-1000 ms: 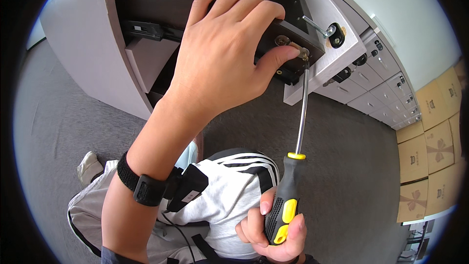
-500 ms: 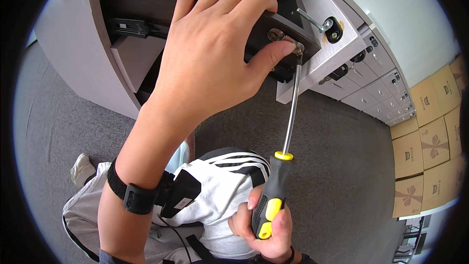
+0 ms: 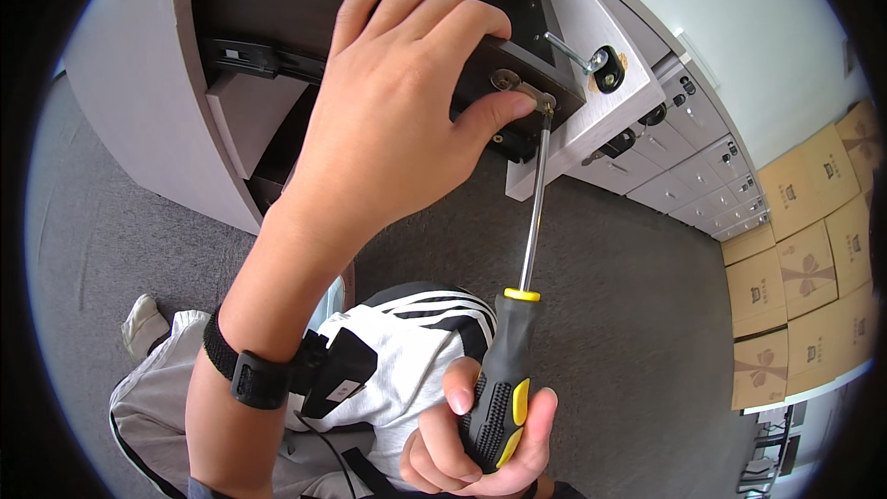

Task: Fixing a bracket and lock mechanism on a desk drawer using a screwdriver.

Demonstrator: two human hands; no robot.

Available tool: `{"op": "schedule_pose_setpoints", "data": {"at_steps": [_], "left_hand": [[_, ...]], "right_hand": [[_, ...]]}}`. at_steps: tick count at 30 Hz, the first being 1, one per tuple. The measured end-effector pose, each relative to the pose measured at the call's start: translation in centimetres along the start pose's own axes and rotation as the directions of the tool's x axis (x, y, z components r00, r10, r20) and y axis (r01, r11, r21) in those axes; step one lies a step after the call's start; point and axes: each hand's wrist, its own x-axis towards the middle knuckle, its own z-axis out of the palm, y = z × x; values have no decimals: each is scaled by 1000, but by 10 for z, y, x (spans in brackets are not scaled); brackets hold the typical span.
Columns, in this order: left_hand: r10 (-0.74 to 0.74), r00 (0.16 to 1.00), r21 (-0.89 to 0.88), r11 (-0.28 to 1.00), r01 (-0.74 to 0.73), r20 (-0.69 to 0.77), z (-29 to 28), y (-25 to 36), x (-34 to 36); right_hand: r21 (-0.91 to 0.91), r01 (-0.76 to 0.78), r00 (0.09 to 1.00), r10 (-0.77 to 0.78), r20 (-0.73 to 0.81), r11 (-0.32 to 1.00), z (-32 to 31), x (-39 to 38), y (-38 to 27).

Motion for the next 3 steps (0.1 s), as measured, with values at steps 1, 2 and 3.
{"op": "schedule_pose_setpoints", "data": {"at_steps": [1, 2, 3], "left_hand": [[-11, 1000, -27, 1000, 12, 8, 0, 0, 0], [-14, 1000, -25, 1000, 14, 2, 0, 1, 0], [-29, 999, -43, 999, 30, 23, -1, 2, 0]], "right_hand": [[0, 8, 1000, -8, 10, 1000, 0, 0, 1], [-1, 16, 1000, -16, 19, 1000, 1, 1, 2], [-8, 11, 1000, -11, 21, 1000, 1, 1, 2]]}}
